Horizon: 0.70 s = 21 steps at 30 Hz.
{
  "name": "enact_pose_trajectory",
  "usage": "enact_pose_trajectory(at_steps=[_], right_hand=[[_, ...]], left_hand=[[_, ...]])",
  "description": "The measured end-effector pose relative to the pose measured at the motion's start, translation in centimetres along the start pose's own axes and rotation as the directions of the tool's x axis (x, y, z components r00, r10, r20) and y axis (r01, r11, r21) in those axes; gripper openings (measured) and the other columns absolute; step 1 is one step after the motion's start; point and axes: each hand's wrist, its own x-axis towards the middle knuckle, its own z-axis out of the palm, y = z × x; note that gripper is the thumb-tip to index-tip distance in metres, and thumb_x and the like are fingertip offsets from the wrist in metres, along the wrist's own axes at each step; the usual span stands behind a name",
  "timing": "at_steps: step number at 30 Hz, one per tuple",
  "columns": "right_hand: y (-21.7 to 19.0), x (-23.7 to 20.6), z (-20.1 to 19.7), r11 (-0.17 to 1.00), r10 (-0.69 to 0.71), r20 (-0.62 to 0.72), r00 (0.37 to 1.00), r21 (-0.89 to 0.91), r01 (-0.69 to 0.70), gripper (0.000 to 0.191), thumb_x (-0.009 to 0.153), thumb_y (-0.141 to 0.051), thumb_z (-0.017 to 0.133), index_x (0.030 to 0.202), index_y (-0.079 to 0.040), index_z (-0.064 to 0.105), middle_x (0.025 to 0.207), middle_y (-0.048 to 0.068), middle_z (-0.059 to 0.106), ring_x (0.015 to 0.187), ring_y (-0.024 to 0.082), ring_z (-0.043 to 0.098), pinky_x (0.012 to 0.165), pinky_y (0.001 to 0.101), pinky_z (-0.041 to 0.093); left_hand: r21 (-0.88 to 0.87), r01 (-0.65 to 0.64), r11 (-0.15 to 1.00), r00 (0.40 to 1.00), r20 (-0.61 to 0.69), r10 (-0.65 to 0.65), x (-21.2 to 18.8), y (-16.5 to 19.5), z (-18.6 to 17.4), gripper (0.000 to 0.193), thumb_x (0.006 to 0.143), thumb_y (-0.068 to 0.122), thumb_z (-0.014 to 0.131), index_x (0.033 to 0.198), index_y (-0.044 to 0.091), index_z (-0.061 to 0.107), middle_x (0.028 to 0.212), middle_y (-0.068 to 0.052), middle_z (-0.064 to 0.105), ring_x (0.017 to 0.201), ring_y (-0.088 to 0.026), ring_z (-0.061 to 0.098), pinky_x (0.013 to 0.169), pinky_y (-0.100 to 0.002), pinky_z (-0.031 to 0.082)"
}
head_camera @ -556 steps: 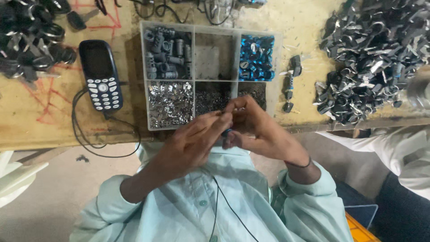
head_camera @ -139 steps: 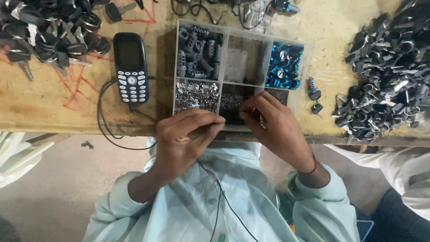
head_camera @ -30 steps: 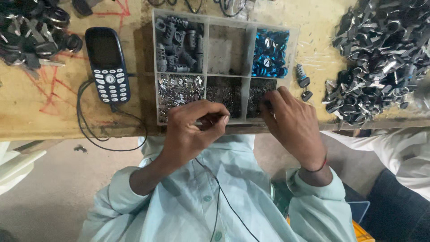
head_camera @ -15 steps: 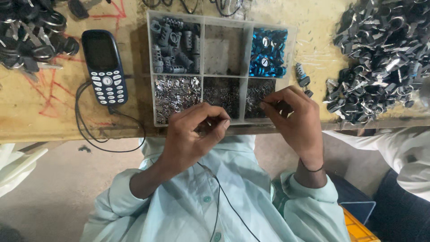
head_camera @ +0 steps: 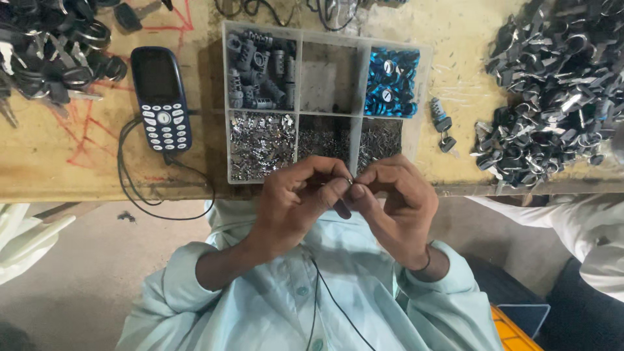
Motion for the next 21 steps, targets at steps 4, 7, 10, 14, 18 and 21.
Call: enact_pose_trajectory(at_steps=[4, 7, 10, 14, 18, 21], right_hand=[[0.6, -0.4, 0.3, 0.893, 0.183, 0.028, 0.983, 0.413, -0.178, 0.011, 0.103, -0.005, 0.067, 0.105, 0.003, 0.06, 0.104, 0.006, 0.057, 0.079, 0.011, 0.064, 0.067, 0.0272, 0.055], [1.4, -0.4, 1.6, 0.745, 0.194, 0.07, 0.978, 0.638, -0.194, 0.016, 0.107, -0.011, 0.063, 0.104, 0.004, 0.06, 0.101, 0.005, 0.053, 0.073, 0.008, 0.055, 0.061, 0.0257, 0.047], [2.0, -0.5, 2.5, 0.616, 0.283, 0.086, 0.955, 0.747, -0.25, 0.018, 0.105, -0.015, 0.063, 0.103, 0.002, 0.057, 0.099, 0.005, 0.051, 0.076, 0.01, 0.052, 0.061, 0.0268, 0.045], [2.2, -0.8, 2.8, 0.742, 0.205, -0.022, 0.979, 0.655, -0.14, 0.012, 0.103, -0.008, 0.066, 0.105, 0.002, 0.06, 0.105, 0.005, 0.055, 0.08, 0.008, 0.054, 0.064, 0.0246, 0.046], [2.0, -0.7, 2.3, 0.956, 0.031, -0.106, 0.994, 0.294, 0.001, 0.01, 0.102, 0.0, 0.067, 0.11, 0.002, 0.062, 0.113, 0.006, 0.058, 0.097, 0.011, 0.057, 0.084, 0.0248, 0.049], [1.8, -0.5, 2.1, 0.968, 0.008, -0.079, 0.997, 0.251, 0.012, 0.01, 0.102, -0.001, 0.067, 0.11, 0.002, 0.063, 0.113, 0.006, 0.059, 0.1, 0.011, 0.058, 0.088, 0.0247, 0.049]], left_hand=[[0.113, -0.129, 0.985, 0.992, 0.03, 0.126, -0.4, 0.1, 0.0, 0.015, 0.105, 0.008, 0.064, 0.114, -0.004, 0.065, 0.097, -0.009, 0.073, 0.087, -0.012, 0.073, 0.079, -0.029, 0.063], [0.087, -0.155, 0.984, 0.988, 0.012, 0.155, -0.3, -0.2, 0.2, 0.014, 0.105, 0.007, 0.064, 0.113, -0.003, 0.064, 0.098, -0.008, 0.071, 0.088, -0.012, 0.074, 0.079, -0.029, 0.064], [0.006, -0.124, 0.992, 0.992, 0.005, 0.124, 0.0, -0.5, 0.0, 0.014, 0.105, 0.007, 0.064, 0.113, -0.004, 0.064, 0.097, -0.008, 0.07, 0.088, -0.012, 0.072, 0.079, -0.029, 0.064], [-0.027, -0.123, 0.992, 0.992, 0.0, 0.123, -0.1, -0.7, -0.2, 0.013, 0.104, 0.007, 0.063, 0.113, -0.003, 0.063, 0.097, -0.008, 0.072, 0.087, -0.012, 0.073, 0.078, -0.029, 0.065], [-0.01, -0.147, 0.989, 0.989, -0.016, 0.147, -0.3, -0.6, -0.4, 0.015, 0.105, 0.008, 0.063, 0.115, -0.003, 0.064, 0.1, -0.009, 0.073, 0.094, -0.012, 0.072, 0.084, -0.03, 0.065], [-0.057, -0.143, 0.988, 0.99, 0.004, 0.143, -0.2, -0.6, -0.6, 0.015, 0.106, 0.008, 0.063, 0.115, -0.005, 0.063, 0.103, -0.009, 0.072, 0.096, -0.013, 0.071, 0.086, -0.031, 0.064]])
